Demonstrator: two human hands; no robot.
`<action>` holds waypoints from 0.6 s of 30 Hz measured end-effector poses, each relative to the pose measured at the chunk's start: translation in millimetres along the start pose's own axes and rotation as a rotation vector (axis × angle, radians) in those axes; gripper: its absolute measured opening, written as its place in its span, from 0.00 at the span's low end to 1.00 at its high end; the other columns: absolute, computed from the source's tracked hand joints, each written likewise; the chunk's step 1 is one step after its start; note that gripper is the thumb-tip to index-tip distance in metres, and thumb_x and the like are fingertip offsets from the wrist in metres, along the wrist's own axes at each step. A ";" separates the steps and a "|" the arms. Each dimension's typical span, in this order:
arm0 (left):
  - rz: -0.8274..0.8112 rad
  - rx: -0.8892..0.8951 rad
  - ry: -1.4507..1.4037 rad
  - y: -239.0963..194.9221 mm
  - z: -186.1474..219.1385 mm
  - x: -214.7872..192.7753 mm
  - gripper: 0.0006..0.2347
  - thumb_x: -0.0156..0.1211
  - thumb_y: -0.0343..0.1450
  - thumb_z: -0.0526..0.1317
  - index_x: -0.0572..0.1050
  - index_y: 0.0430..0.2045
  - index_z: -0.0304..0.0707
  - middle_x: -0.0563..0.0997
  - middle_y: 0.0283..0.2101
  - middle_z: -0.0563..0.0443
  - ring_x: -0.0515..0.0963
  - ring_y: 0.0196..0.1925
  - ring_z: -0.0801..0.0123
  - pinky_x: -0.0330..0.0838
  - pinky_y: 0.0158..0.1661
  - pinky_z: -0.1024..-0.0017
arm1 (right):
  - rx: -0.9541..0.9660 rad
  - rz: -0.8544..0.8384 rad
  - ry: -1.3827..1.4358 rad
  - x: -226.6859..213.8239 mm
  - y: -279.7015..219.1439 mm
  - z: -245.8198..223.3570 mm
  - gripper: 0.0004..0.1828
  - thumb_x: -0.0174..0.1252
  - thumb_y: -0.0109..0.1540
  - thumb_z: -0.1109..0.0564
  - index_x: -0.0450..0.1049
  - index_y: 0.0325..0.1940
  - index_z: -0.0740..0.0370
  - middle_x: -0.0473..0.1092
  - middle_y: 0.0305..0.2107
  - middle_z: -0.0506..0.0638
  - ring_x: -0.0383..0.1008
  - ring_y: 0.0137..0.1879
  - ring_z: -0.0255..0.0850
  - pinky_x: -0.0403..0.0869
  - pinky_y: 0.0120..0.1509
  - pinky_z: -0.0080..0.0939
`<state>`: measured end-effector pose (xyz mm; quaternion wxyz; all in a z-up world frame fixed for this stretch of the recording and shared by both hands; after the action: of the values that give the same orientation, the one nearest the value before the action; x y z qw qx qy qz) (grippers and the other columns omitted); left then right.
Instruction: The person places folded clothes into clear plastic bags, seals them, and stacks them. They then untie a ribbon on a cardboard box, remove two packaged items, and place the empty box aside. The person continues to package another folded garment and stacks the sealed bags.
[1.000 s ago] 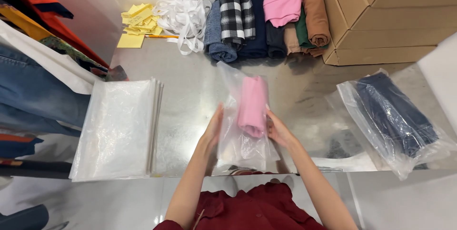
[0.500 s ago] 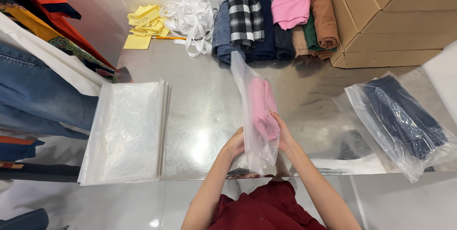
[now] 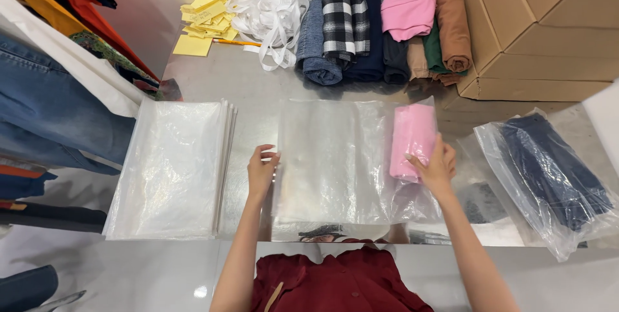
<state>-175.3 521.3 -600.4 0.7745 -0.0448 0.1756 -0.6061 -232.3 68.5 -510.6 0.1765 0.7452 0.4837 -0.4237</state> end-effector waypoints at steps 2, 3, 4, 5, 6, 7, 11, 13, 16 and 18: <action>-0.023 -0.024 -0.005 5.7 -13.2 8.7 0.13 0.66 0.69 0.38 0.78 0.47 0.41 0.83 0.39 0.41 0.84 0.34 0.62 0.81 0.34 0.69 | -0.223 0.083 0.058 39.7 20.9 11.4 0.40 0.65 0.60 0.42 0.57 0.71 0.52 0.56 0.60 0.58 0.57 0.69 0.62 0.56 0.71 0.65; -0.055 -0.045 -0.010 8.4 -20.4 13.7 0.12 0.66 0.69 0.38 0.80 0.46 0.40 0.84 0.36 0.42 0.84 0.31 0.62 0.82 0.32 0.69 | -0.439 0.172 0.118 56.5 26.0 12.2 0.22 0.67 0.63 0.53 0.71 0.60 0.54 0.64 0.52 0.53 0.67 0.63 0.55 0.65 0.66 0.57; -0.049 -0.048 -0.008 5.4 -23.7 16.8 0.12 0.66 0.69 0.38 0.80 0.46 0.40 0.84 0.36 0.42 0.84 0.31 0.62 0.82 0.32 0.69 | -0.440 0.166 0.121 61.8 3.2 -17.6 0.22 0.67 0.63 0.53 0.71 0.60 0.54 0.64 0.52 0.53 0.67 0.63 0.55 0.65 0.66 0.57; -0.090 -0.046 -0.025 3.6 -25.3 25.1 0.10 0.67 0.69 0.38 0.81 0.43 0.38 0.84 0.35 0.43 0.83 0.30 0.65 0.82 0.31 0.72 | -0.404 -0.066 0.352 75.7 -16.5 -45.8 0.19 0.61 0.65 0.51 0.71 0.60 0.54 0.67 0.52 0.52 0.67 0.64 0.49 0.66 0.65 0.51; -0.130 -0.043 -0.043 1.7 -26.8 33.7 0.09 0.68 0.68 0.38 0.82 0.39 0.37 0.84 0.33 0.44 0.82 0.28 0.68 0.81 0.30 0.74 | -0.360 -0.302 0.579 89.3 -39.2 -75.9 0.17 0.55 0.68 0.50 0.71 0.60 0.53 0.70 0.52 0.50 0.66 0.64 0.42 0.66 0.64 0.45; -0.130 -0.044 -0.040 -15.5 -12.8 37.6 0.09 0.68 0.68 0.38 0.82 0.39 0.37 0.84 0.33 0.44 0.82 0.28 0.68 0.81 0.30 0.74 | -0.358 -0.303 0.581 98.8 -50.1 -93.7 0.17 0.55 0.68 0.50 0.71 0.60 0.53 0.70 0.52 0.50 0.66 0.64 0.42 0.66 0.64 0.45; -0.278 0.036 -0.160 -64.0 32.7 64.4 0.05 0.62 0.71 0.36 0.80 0.35 0.35 0.81 0.33 0.45 0.78 0.34 0.66 0.77 0.36 0.72 | -0.265 -0.487 0.598 142.6 -71.5 -135.5 0.17 0.60 0.65 0.55 0.72 0.58 0.56 0.76 0.46 0.58 0.80 0.51 0.45 0.78 0.52 0.44; -0.307 0.069 -0.202 -75.2 39.4 74.4 0.04 0.61 0.72 0.36 0.79 0.34 0.34 0.80 0.32 0.45 0.78 0.35 0.66 0.77 0.37 0.73 | -0.259 -0.460 0.543 148.0 -72.3 -140.1 0.16 0.62 0.64 0.55 0.74 0.56 0.56 0.78 0.44 0.56 0.82 0.48 0.42 0.80 0.49 0.41; -0.300 0.068 -0.243 -85.9 41.3 77.1 0.05 0.57 0.75 0.36 0.78 0.32 0.36 0.78 0.29 0.49 0.77 0.33 0.70 0.76 0.35 0.77 | -0.300 -0.427 0.522 139.6 -81.5 -149.4 0.08 0.61 0.65 0.53 0.79 0.46 0.55 0.81 0.36 0.51 0.83 0.40 0.38 0.81 0.43 0.38; -0.323 0.072 -0.228 -91.2 49.7 76.1 0.07 0.56 0.76 0.39 0.79 0.33 0.36 0.79 0.29 0.49 0.77 0.33 0.70 0.75 0.35 0.76 | -0.312 -0.425 0.539 129.3 -85.8 -154.8 0.06 0.62 0.63 0.55 0.80 0.43 0.55 0.81 0.33 0.50 0.83 0.37 0.36 0.81 0.40 0.36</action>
<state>-227.8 417.7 -544.8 0.6830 -0.1130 0.0557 -0.7195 -213.2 286.8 -512.2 0.0624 0.6769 0.7156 -0.1607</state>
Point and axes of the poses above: each hand's wrist, its own y-axis towards the middle knuckle, its own x-axis out of the palm, z = x × y, the point moved 6 cm from there along y, towards the middle knuckle
